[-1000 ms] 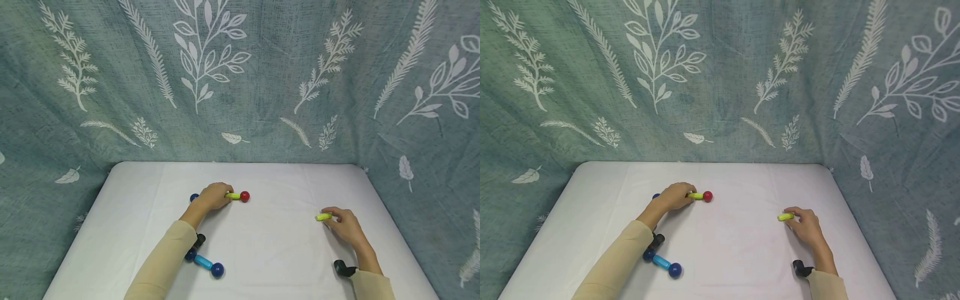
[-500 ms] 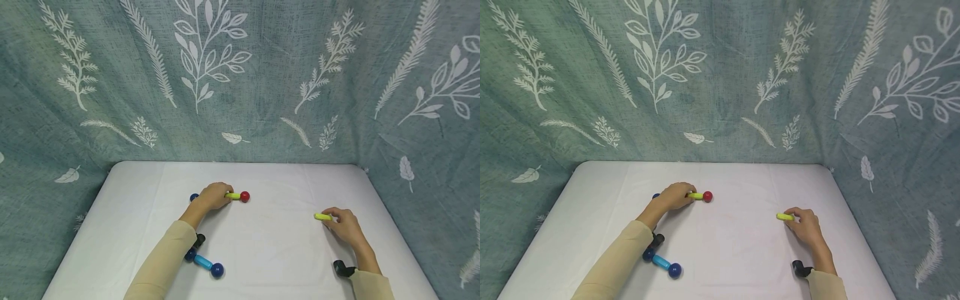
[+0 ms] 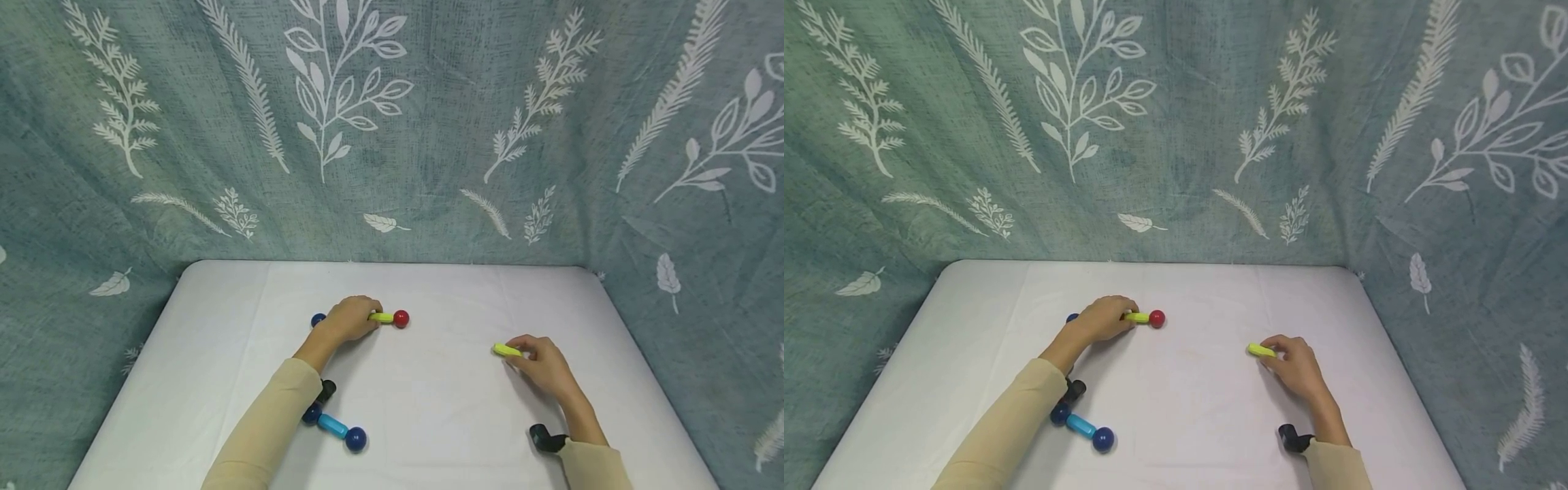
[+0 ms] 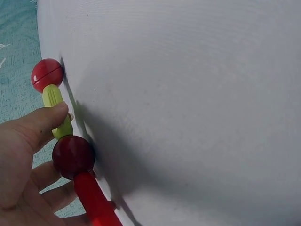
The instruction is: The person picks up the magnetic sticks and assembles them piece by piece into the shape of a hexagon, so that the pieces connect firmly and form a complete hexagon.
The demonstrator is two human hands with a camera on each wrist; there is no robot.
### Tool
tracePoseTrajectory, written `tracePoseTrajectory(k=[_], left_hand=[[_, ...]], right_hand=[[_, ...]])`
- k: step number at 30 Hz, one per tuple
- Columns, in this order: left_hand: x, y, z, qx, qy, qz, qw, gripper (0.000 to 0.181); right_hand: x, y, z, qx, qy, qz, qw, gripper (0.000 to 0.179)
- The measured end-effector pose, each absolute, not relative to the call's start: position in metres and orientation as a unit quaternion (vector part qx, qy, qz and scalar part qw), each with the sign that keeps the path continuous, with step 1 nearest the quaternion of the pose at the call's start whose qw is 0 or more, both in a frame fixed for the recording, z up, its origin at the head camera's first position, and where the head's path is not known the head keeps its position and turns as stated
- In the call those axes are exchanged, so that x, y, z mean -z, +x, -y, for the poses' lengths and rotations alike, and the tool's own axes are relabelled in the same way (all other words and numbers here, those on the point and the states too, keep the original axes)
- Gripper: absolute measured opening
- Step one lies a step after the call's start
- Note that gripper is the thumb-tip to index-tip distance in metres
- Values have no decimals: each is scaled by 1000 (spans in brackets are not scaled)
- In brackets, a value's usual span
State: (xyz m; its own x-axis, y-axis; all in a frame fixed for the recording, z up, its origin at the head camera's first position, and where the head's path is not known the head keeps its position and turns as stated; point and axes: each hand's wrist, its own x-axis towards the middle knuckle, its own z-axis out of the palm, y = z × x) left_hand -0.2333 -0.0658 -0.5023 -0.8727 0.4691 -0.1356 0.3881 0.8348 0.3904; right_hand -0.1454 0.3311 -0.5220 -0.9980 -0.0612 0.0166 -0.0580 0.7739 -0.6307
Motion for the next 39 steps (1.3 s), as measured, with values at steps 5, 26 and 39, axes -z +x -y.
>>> tracePoseTrajectory(k=[5, 26, 39], left_hand=[[500, -234, 66, -178, 223, -951, 118, 25], [499, -234, 67, -180, 222, -951, 116, 25], [501, -233, 66, -173, 218, -953, 116, 24]], right_hand=[[522, -148, -312, 349, -30, -937, 15, 24], [527, -174, -223, 391, -53, -918, 38, 25], [528, -187, -183, 376, -49, -924, 51, 23]])
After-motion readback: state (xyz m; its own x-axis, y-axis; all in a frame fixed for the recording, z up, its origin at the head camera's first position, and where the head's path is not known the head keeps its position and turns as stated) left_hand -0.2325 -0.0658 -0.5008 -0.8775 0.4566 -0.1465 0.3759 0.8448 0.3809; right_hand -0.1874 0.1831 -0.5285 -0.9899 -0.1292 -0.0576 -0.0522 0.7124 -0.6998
